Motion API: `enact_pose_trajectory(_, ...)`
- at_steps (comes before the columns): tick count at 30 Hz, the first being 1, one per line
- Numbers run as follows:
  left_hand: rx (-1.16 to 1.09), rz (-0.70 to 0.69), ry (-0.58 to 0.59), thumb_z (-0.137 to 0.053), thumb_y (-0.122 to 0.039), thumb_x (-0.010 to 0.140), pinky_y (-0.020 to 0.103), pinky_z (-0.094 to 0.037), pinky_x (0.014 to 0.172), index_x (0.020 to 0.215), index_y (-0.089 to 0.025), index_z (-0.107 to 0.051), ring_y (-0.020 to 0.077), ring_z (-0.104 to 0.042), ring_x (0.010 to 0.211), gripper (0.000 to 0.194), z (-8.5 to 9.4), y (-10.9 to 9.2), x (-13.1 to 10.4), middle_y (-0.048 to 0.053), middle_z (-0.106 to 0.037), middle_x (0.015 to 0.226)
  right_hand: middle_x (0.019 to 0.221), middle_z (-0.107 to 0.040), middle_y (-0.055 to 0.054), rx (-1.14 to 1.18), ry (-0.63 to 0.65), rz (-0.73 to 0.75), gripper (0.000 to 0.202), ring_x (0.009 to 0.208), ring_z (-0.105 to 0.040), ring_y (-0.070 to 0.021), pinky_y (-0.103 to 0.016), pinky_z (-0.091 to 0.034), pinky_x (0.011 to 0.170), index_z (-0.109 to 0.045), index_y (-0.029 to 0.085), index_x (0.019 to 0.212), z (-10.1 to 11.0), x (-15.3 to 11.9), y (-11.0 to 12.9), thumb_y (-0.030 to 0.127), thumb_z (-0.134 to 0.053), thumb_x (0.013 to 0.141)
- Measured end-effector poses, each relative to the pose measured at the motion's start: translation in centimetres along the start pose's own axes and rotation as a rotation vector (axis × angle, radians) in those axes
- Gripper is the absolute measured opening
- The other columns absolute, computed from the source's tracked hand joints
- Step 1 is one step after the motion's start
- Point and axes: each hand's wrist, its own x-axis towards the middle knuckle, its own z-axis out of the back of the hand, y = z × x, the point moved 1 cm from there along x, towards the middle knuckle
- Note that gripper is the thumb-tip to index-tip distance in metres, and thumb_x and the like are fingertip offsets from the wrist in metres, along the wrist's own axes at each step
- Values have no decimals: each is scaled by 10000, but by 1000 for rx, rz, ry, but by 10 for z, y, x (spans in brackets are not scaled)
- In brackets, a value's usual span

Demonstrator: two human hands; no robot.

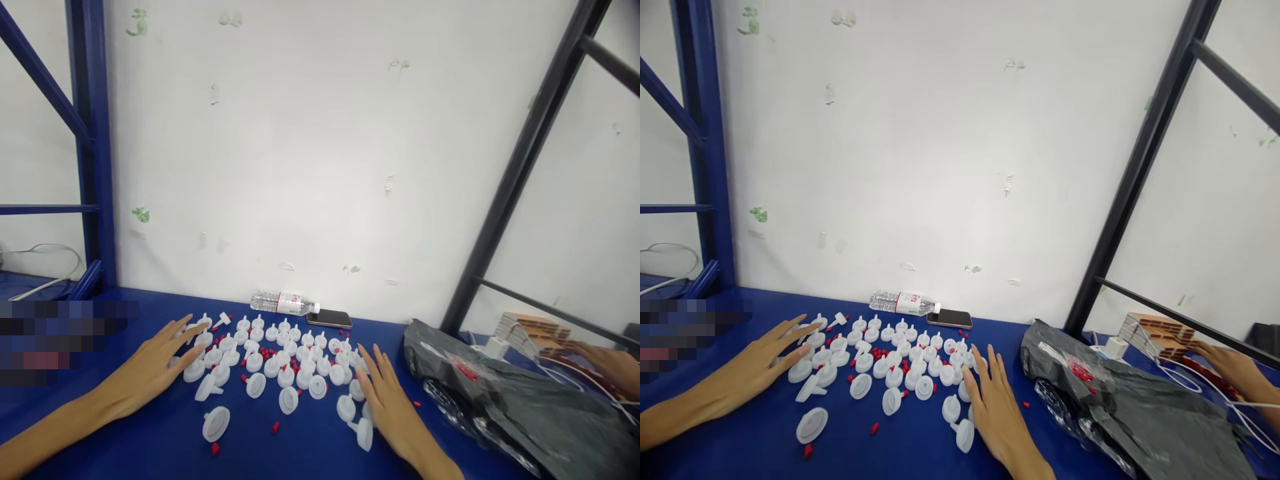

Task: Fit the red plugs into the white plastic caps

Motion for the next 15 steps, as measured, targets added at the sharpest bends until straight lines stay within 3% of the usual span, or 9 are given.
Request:
enact_pose_trajectory(2, -29, -34, 19, -205, -707, 990, 464, -289, 1299, 1569, -396, -485, 297, -321, 1582, 713, -4, -12, -2, -66, -329, 1698, 1765, -179, -102, 27, 39, 12, 738, 1631, -107, -309, -583, -153, 1302, -361, 240, 1655, -2, 6, 10, 676, -284, 1065)
enact_pose_trajectory(4, -55, -74, 47, -244, -695, 999, 409, -279, 1304, 1583, -401, -457, 272, -334, 1578, 688, -7, -23, -6, -84, -302, 1707, 1760, -206, -95, 77, 59, 34, 732, 1630, -152, -299, -570, -161, 1306, -387, 239, 1644, -7, 9, 21, 677, -296, 1065)
enact_pose_trajectory(7, -96, -120, 54, -319, -677, 1001, 440, -305, 1295, 1592, -439, -421, 290, -330, 1579, 646, -11, -32, -12, -97, -280, 1713, 1759, -224, -63, 126, 84, 83, 714, 1634, -152, -278, -551, -135, 1318, -388, 270, 1644, -13, 10, 36, 679, -308, 1064)
enact_pose_trajectory(10, -184, -148, -94, -346, -669, 1006, 524, -303, 1290, 1522, -396, -551, 334, -356, 1568, 619, -6, -32, -5, -43, -410, 1680, 1765, -210, -33, 124, 80, 118, 699, 1639, -142, -269, -543, -131, 1324, -399, 314, 1639, -10, 23, 43, 690, -284, 1060)
enact_pose_trajectory(13, -257, -131, -246, -301, -668, 1020, 493, -323, 1282, 1389, -307, -669, 326, -458, 1505, 635, 9, -25, 22, 13, -557, 1589, 1727, -322, -54, 90, -84, 172, 669, 1606, -272, -279, -528, -230, 1306, -539, 330, 1551, 5, 56, 39, 693, -273, 1055)
enact_pose_trajectory(15, -265, -93, -298, -222, -628, 1044, 457, -369, 1255, 1303, -249, -699, 306, -539, 1421, 661, 20, -19, 46, 52, -658, 1466, 1687, -395, -91, 77, -169, 178, 699, 1604, -270, -281, -505, -211, 1312, -610, 276, 1486, 16, 84, 31, 696, -260, 1050)
